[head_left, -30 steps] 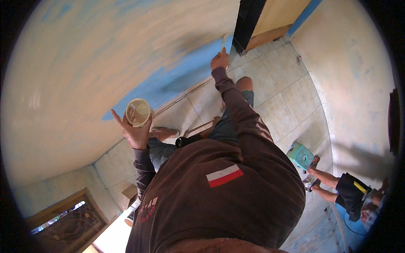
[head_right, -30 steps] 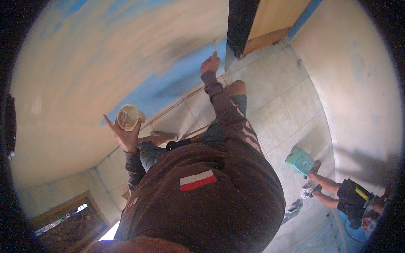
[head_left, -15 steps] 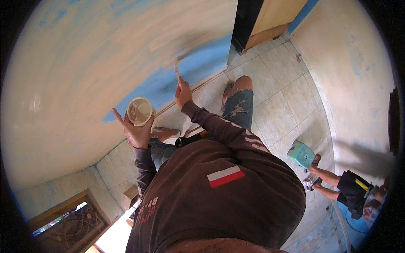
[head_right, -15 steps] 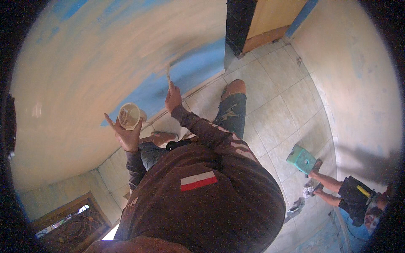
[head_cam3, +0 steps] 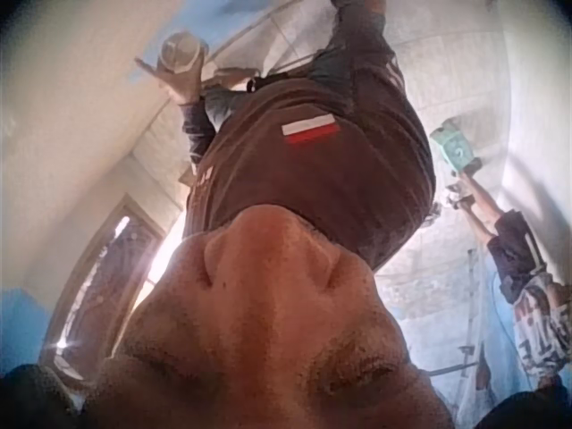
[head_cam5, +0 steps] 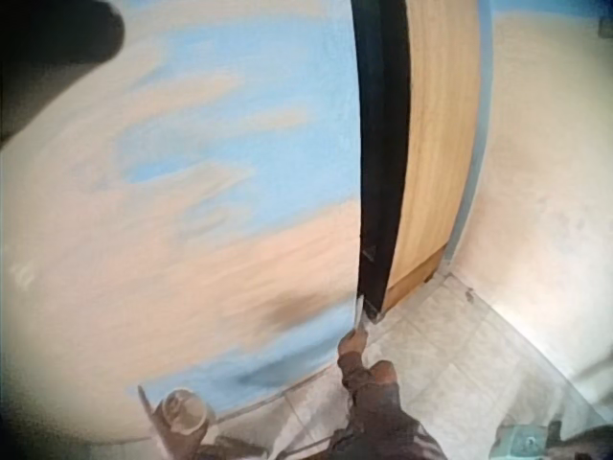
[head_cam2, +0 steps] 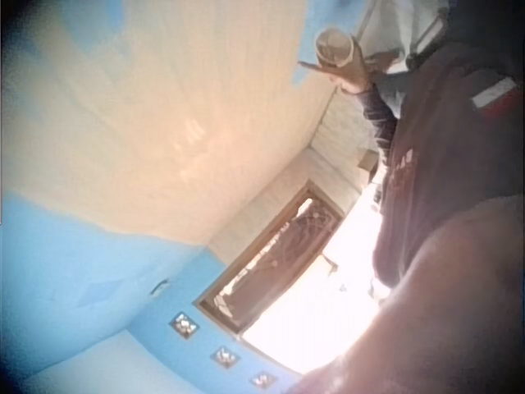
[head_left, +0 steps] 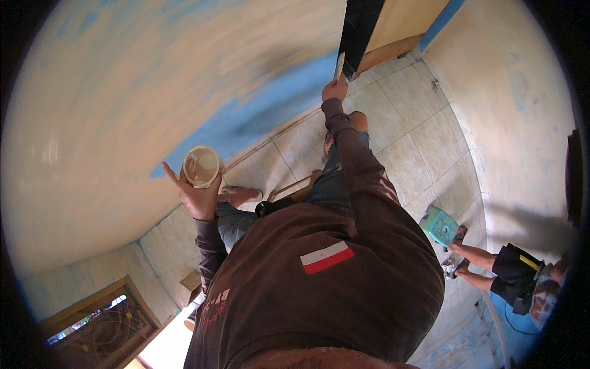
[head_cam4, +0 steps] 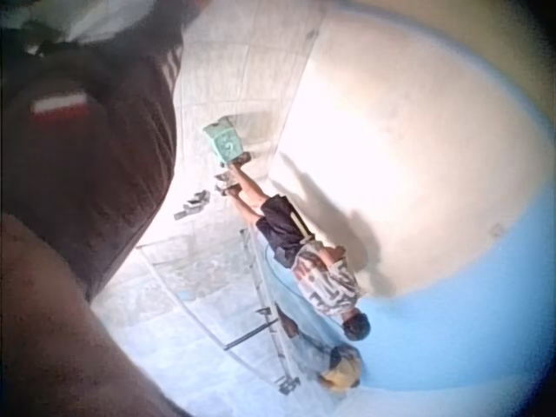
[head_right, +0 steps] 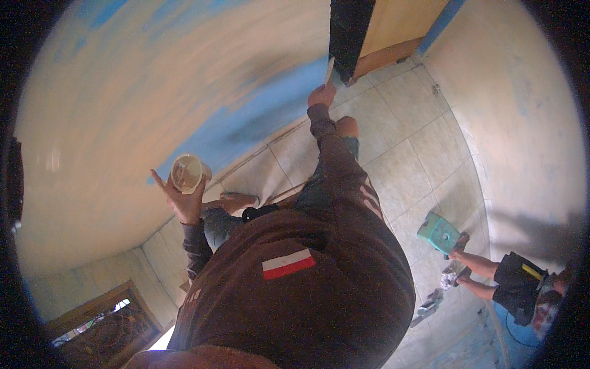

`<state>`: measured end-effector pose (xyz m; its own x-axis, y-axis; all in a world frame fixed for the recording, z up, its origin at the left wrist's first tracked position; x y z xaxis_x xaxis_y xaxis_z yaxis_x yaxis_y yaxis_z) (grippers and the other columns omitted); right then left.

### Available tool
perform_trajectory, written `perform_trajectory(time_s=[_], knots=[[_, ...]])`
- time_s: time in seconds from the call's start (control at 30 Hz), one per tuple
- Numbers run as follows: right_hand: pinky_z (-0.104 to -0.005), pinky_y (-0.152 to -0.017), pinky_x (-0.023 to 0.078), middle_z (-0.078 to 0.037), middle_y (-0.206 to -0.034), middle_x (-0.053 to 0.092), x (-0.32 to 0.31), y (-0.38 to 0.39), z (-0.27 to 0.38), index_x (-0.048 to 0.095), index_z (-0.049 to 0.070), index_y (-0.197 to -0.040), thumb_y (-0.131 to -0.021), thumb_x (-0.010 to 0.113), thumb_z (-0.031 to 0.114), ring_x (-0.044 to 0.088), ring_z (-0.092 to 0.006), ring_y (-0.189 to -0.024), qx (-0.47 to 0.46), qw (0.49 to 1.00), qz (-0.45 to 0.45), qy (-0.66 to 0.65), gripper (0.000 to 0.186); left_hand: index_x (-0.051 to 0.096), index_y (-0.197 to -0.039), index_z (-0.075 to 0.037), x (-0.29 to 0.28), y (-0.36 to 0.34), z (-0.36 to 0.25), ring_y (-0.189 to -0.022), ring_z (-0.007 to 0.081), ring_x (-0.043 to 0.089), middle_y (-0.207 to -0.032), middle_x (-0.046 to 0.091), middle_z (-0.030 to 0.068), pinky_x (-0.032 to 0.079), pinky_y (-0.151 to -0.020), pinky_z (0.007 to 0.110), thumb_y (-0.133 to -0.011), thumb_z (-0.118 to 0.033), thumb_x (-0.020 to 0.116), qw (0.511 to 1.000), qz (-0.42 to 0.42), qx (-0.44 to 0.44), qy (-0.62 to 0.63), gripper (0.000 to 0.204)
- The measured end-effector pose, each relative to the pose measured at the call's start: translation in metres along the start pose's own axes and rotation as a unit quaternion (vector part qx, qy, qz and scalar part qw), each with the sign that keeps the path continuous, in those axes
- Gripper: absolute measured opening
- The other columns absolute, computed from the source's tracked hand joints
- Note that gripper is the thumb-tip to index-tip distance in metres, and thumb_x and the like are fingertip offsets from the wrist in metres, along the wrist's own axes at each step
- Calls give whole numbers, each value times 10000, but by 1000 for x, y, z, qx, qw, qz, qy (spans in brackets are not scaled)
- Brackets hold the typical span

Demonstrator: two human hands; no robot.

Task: The person paints a ceiling using a paintbrush and a small container of beige paint. They repeatedly dip the brush into the container and apply paint to the ceiling surface, working on a section near a doorway.

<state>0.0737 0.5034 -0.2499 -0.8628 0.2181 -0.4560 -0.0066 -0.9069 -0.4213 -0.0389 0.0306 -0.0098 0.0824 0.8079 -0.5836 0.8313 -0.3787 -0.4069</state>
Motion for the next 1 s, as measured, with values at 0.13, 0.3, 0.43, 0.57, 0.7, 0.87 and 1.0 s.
perform_trajectory(time_s=[0.13,0.3,0.43,0.57,0.7,0.87,1.0], knots=[[-543,-865,488,-340,-1065,619,14,-12,23,530,-37,-1351,-896,527,49,587,-496,-989,64,995,73,16,463,-22,-1599,-85,-2,0,-8,-1119,296,667,-1205,666,191,547,-958,404,-663,-151,902,1000,-4,0,-8,1317],[-507,-883,459,-282,-1033,568,27,47,65,421,-84,-1413,-905,525,40,550,-433,-997,13,994,99,-37,533,-12,-1600,-84,-1,0,-11,-1117,289,668,-1200,668,188,549,-954,403,-660,-151,903,1000,-2,6,-9,1314],[-513,-867,460,-304,-1098,533,31,106,88,373,-84,-1451,-952,490,52,546,-450,-970,12,988,129,-78,530,-17,-1600,-84,0,-1,-12,-1115,290,668,-1197,668,191,549,-951,402,-663,-157,905,1000,1,16,-21,1317],[-510,-821,470,-295,-1081,539,21,162,123,393,-54,-1454,-979,480,55,545,-450,-931,-5,974,177,-144,495,-30,-1597,-78,-1,-2,-13,-1121,291,665,-1208,662,193,545,-953,400,-666,-166,910,1000,7,9,-20,1326],[-480,-825,483,-282,-1085,541,10,217,145,427,-31,-1438,-969,482,37,548,-439,-945,-22,943,286,-169,477,-31,-1594,-68,0,-1,-11,-1132,296,656,-1227,652,200,532,-975,408,-666,-164,916,1000,4,12,-15,1329],[-469,-843,477,-241,-1069,566,-3,244,135,478,6,-1408,-952,491,27,559,-412,-975,-98,921,320,-197,456,-12,-1595,-67,-1,0,-10,-1123,298,658,-1207,659,199,521,-997,419,-647,-148,927,1000,0,-16,13,1337],[-510,-918,445,-226,-1098,588,-14,195,99,494,58,-1412,-930,484,57,548,-408,-1040,-79,933,302,-178,482,-23,-1595,-72,-3,1,-11,-1114,293,665,-1191,669,186,532,-975,412,-653,-173,928,999,1,-16,-38,1342]])
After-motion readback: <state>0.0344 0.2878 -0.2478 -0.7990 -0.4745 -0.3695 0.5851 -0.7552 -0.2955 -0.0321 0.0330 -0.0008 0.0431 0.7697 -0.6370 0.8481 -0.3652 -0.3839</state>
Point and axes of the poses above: each hand's wrist, its own y-axis away from the middle knuckle, its own x-axis out of the palm, z = x × y, the point moved 6 cm from there along -y, towards the middle knuckle
